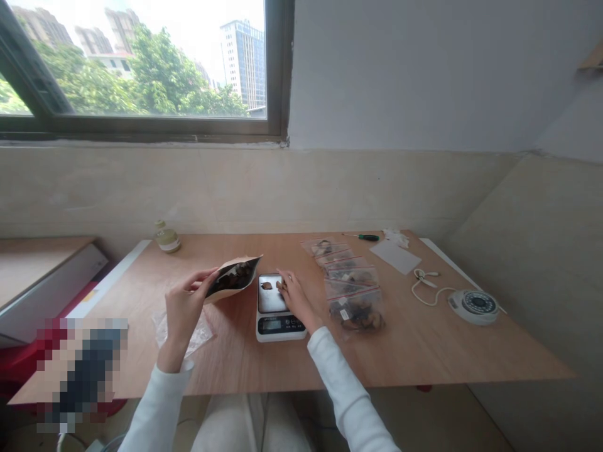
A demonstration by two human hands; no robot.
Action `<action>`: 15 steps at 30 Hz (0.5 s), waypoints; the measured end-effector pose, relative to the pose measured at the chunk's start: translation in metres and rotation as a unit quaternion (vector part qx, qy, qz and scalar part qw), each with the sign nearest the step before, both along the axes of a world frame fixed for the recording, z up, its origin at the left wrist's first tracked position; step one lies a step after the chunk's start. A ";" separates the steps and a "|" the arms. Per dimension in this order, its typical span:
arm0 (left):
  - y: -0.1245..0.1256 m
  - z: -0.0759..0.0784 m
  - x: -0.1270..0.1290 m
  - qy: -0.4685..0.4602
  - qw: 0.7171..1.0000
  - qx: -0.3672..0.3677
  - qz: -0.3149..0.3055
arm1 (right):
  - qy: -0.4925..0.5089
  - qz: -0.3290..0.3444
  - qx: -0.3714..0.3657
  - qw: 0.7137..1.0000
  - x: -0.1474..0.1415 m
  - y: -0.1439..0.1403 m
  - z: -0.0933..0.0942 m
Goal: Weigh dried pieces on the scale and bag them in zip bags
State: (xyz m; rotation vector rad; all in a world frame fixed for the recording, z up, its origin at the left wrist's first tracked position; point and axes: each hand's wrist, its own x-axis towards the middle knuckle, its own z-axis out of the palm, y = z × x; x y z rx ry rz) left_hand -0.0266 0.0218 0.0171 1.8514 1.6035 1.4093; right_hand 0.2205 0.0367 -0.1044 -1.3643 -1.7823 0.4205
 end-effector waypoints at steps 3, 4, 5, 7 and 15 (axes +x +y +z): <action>-0.002 0.000 0.000 -0.005 1.000 -0.007 -0.002 | 0.055 -0.007 -0.022 0.998 0.005 -0.001 -0.001; -0.003 0.000 0.000 -0.005 1.000 -0.007 -0.004 | 0.070 -0.009 -0.027 0.997 0.007 -0.002 0.000; -0.004 0.000 0.000 -0.004 1.000 -0.008 -0.005 | 0.080 -0.011 -0.027 0.996 0.009 -0.002 0.001; -0.005 -0.001 0.000 0.000 1.000 -0.005 -0.004 | 0.084 -0.024 -0.012 0.996 0.014 -0.002 0.006; -0.007 -0.003 0.003 -0.004 1.000 -0.004 -0.011 | 0.135 -0.015 0.091 0.987 -0.003 -0.033 0.092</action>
